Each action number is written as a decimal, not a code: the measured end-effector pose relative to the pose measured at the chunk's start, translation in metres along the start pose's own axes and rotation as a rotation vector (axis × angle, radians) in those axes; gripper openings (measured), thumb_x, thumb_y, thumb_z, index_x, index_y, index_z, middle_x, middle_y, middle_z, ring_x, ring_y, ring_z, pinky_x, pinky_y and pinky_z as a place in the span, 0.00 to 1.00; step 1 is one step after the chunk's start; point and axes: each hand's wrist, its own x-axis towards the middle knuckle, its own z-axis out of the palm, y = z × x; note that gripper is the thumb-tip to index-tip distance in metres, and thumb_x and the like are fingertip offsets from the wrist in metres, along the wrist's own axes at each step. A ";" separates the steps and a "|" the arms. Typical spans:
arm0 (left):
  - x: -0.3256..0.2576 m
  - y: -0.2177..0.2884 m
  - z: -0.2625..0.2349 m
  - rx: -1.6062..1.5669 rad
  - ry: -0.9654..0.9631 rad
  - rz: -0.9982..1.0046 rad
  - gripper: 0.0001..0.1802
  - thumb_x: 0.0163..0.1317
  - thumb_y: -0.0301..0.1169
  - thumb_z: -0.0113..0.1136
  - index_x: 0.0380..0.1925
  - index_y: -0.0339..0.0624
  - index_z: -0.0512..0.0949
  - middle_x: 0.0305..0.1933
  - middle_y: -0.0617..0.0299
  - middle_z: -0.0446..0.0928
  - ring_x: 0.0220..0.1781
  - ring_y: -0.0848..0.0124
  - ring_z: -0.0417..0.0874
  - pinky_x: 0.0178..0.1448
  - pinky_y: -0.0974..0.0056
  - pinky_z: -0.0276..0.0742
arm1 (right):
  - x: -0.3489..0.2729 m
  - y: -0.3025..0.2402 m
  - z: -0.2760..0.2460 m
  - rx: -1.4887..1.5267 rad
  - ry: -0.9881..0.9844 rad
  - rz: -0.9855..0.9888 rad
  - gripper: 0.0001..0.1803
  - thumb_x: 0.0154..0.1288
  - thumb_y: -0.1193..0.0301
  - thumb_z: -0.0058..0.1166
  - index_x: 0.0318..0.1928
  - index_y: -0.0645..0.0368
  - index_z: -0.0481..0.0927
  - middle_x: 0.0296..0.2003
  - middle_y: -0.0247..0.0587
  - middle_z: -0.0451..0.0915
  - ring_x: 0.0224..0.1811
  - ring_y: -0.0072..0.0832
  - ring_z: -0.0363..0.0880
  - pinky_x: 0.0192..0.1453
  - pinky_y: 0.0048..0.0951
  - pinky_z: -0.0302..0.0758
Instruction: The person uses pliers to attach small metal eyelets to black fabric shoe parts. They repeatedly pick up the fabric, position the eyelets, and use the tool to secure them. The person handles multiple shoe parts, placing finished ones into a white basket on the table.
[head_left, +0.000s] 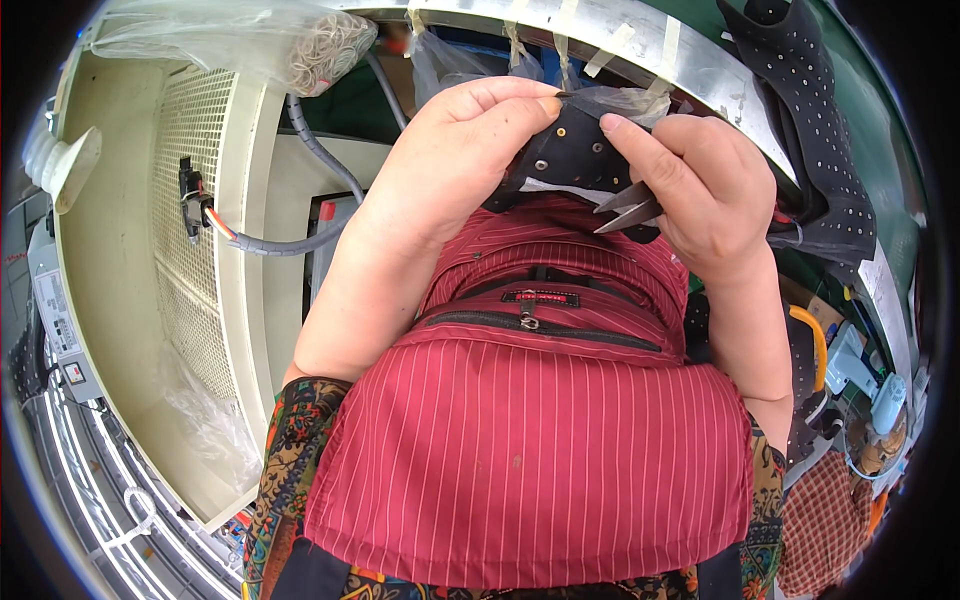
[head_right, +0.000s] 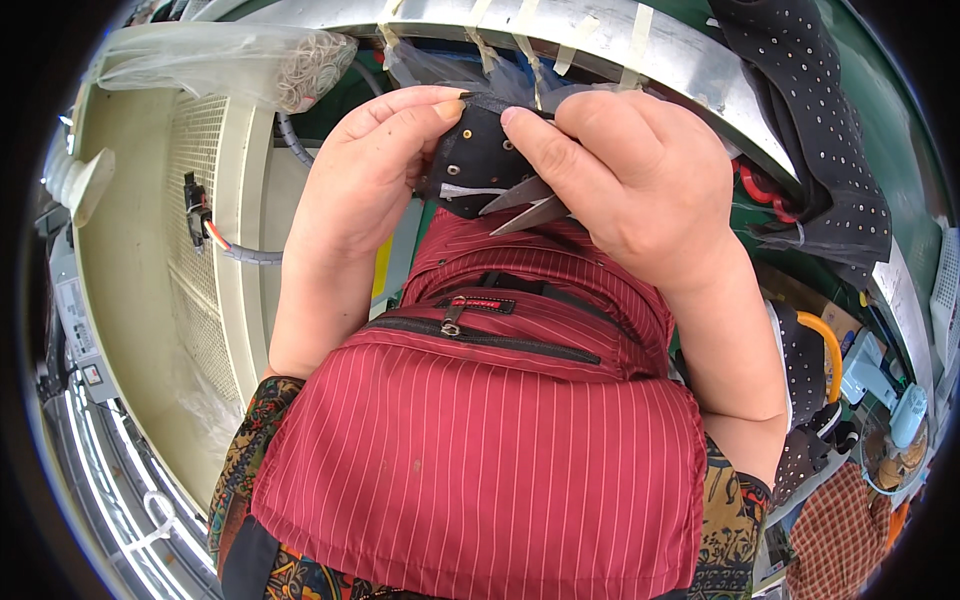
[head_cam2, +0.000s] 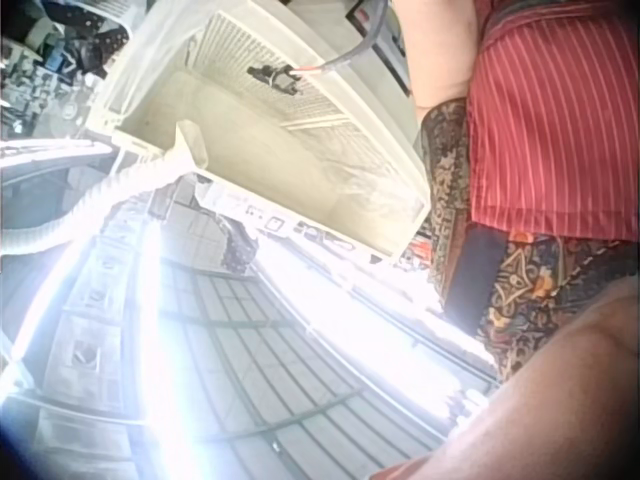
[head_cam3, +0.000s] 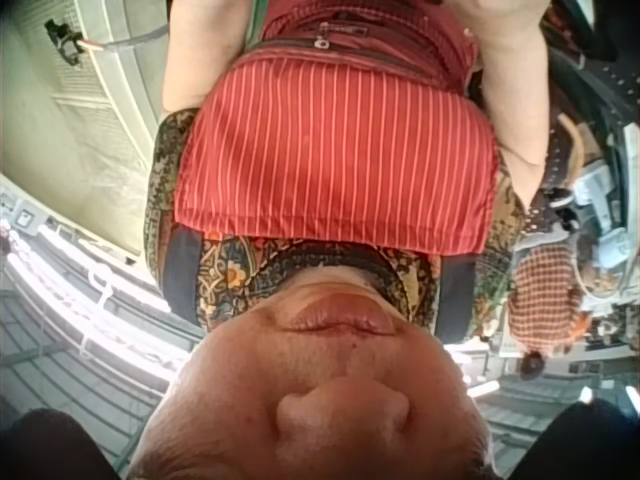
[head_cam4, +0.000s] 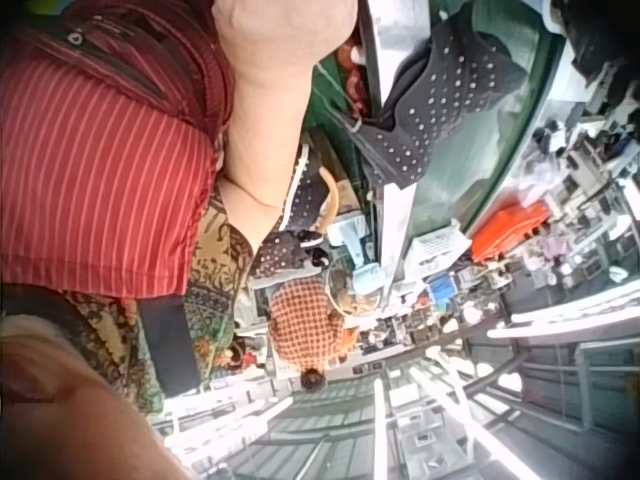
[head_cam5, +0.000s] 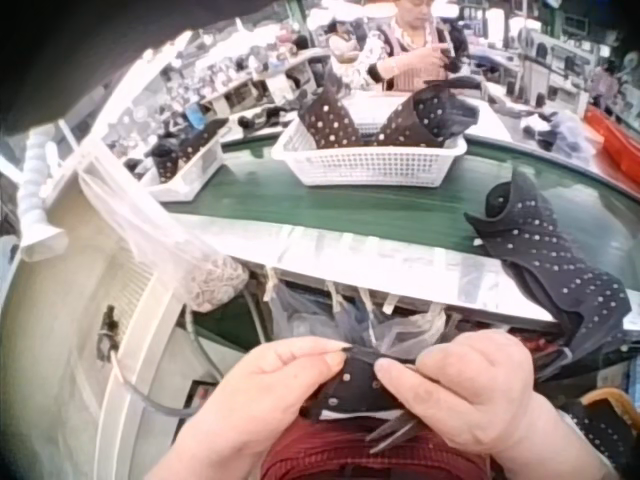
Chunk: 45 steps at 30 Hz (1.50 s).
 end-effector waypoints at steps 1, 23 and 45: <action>0.000 0.000 0.000 0.009 0.002 0.009 0.10 0.62 0.28 0.55 0.41 0.37 0.80 0.33 0.64 0.81 0.33 0.78 0.79 0.36 0.74 0.73 | 0.000 0.000 0.000 -0.001 -0.001 -0.007 0.20 0.40 0.70 0.54 0.40 0.55 0.83 0.28 0.32 0.73 0.27 0.28 0.76 0.26 0.27 0.72; 0.003 -0.006 -0.009 -0.184 -0.109 -0.022 0.10 0.63 0.32 0.58 0.37 0.36 0.80 0.35 0.64 0.81 0.35 0.79 0.79 0.40 0.75 0.72 | -0.001 -0.004 0.007 -0.039 0.014 -0.052 0.20 0.38 0.71 0.56 0.39 0.54 0.82 0.29 0.29 0.72 0.24 0.24 0.72 0.24 0.25 0.69; -0.014 0.006 -0.031 0.826 0.367 0.721 0.04 0.65 0.27 0.54 0.35 0.38 0.73 0.25 0.69 0.71 0.27 0.83 0.68 0.31 0.74 0.66 | -0.041 -0.003 -0.003 0.281 -0.261 0.489 0.18 0.38 0.82 0.59 0.36 0.58 0.78 0.26 0.36 0.74 0.27 0.34 0.75 0.28 0.30 0.70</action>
